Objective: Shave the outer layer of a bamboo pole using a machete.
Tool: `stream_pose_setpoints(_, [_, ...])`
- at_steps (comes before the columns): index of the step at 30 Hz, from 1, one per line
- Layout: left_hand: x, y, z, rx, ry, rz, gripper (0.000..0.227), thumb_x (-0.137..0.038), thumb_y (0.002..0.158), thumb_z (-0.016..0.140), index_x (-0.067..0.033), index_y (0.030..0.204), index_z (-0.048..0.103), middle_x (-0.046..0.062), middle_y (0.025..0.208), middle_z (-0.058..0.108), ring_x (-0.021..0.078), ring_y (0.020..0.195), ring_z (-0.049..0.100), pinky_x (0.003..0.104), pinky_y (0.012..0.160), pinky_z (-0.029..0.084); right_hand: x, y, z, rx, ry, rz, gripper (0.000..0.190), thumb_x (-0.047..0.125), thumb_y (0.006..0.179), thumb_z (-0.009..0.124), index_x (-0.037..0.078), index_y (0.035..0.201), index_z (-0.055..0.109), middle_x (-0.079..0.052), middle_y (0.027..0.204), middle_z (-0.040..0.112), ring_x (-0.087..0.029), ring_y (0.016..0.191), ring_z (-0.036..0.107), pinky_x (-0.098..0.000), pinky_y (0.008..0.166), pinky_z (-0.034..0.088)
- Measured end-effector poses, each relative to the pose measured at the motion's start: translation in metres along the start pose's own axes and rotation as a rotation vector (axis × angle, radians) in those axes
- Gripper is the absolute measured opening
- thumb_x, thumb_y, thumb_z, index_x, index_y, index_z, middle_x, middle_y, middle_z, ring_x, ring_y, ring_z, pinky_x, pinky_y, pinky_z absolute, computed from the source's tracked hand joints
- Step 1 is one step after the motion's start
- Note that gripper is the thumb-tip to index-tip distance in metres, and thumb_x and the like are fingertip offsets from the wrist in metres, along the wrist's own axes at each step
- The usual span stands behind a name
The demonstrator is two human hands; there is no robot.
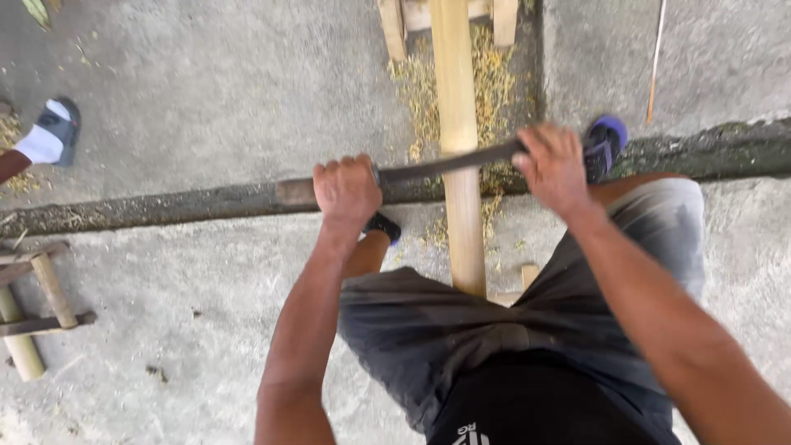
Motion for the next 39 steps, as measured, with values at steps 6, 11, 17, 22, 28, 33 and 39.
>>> stream_pose_setpoints(6, [-0.017, -0.009, -0.045, -0.068, 0.121, 0.098, 0.008, -0.009, 0.076, 0.076, -0.0112, 0.081, 0.070, 0.009, 0.074, 0.068, 0.0270, 0.073, 0.067, 0.045, 0.075, 0.046, 0.015, -0.016, 0.010, 0.019, 0.201, 0.173, 0.064, 0.055, 0.113, 0.031, 0.009, 0.150, 0.054, -0.025, 0.148, 0.053, -0.042, 0.146, 0.042, -0.0583, 0.127, 0.021])
stream_pose_setpoints(11, [-0.016, 0.018, -0.032, -0.046, 0.127, 0.062, 0.009, -0.013, 0.077, 0.075, -0.0111, 0.084, 0.069, 0.008, 0.076, 0.068, 0.0253, 0.075, 0.066, 0.043, 0.076, 0.046, -0.012, 0.008, 0.030, 0.019, 0.145, 0.206, 0.063, 0.053, 0.111, 0.033, 0.011, 0.154, 0.050, -0.025, 0.157, 0.046, -0.041, 0.153, 0.031, -0.0578, 0.128, 0.017])
stream_pose_setpoints(17, [-0.024, 0.048, 0.042, 0.203, -0.280, -0.265, 0.015, -0.020, 0.098, 0.062, -0.0086, 0.108, 0.063, 0.009, 0.083, 0.068, 0.0247, 0.079, 0.070, 0.045, 0.078, 0.052, 0.008, 0.069, -0.016, -0.156, 0.091, 0.314, 0.076, 0.057, 0.112, 0.039, 0.003, 0.164, 0.021, -0.032, 0.165, 0.027, -0.046, 0.156, 0.021, -0.0559, 0.129, 0.021])
stream_pose_setpoints(22, [-0.048, 0.010, 0.034, 0.251, -0.658, -0.385, 0.033, -0.019, 0.086, 0.072, -0.0074, 0.114, 0.062, 0.011, 0.091, 0.071, 0.0273, 0.090, 0.072, 0.045, 0.085, 0.055, 0.100, 0.048, -0.006, 0.062, 0.615, 0.543, 0.086, 0.050, 0.097, 0.062, -0.001, 0.154, 0.021, -0.030, 0.154, 0.032, -0.041, 0.146, 0.033, -0.0517, 0.119, 0.033])
stream_pose_setpoints(28, [-0.042, -0.053, 0.081, 0.264, -1.284, -0.550, 0.033, -0.016, 0.075, 0.083, -0.0040, 0.099, 0.064, 0.009, 0.082, 0.070, 0.0208, 0.069, 0.068, 0.035, 0.067, 0.057, 0.081, 0.027, 0.075, 0.239, 1.349, 1.038, 0.063, 0.018, 0.073, 0.082, 0.006, 0.128, 0.054, -0.015, 0.107, 0.072, -0.031, 0.101, 0.072, -0.0487, 0.092, 0.063])
stream_pose_setpoints(33, [-0.042, -0.076, 0.118, 0.247, -2.015, -0.630, 0.024, -0.004, 0.079, 0.079, -0.0054, 0.089, 0.058, 0.008, 0.067, 0.060, 0.0186, 0.050, 0.058, 0.036, 0.045, 0.049, 0.064, 0.040, 0.097, 0.382, 1.629, 0.890, 0.055, 0.015, 0.070, 0.084, -0.001, 0.118, 0.060, -0.016, 0.095, 0.069, -0.027, 0.079, 0.072, -0.0469, 0.073, 0.064])
stream_pose_setpoints(39, [-0.039, -0.070, 0.142, 0.309, -2.254, -0.770, 0.019, -0.009, 0.080, 0.075, -0.0066, 0.088, 0.058, 0.007, 0.065, 0.060, 0.0207, 0.052, 0.060, 0.039, 0.046, 0.051, 0.060, 0.062, 0.096, 0.377, 1.879, 0.860, 0.053, 0.019, 0.074, 0.082, -0.002, 0.116, 0.059, -0.018, 0.093, 0.070, -0.030, 0.077, 0.073, -0.0488, 0.072, 0.062])
Point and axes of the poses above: each hand's wrist, its own y-axis towards the middle knuckle, its own z-axis out of the palm, x = y × z, the point moved 4 cm from there along y, towards the middle knuckle
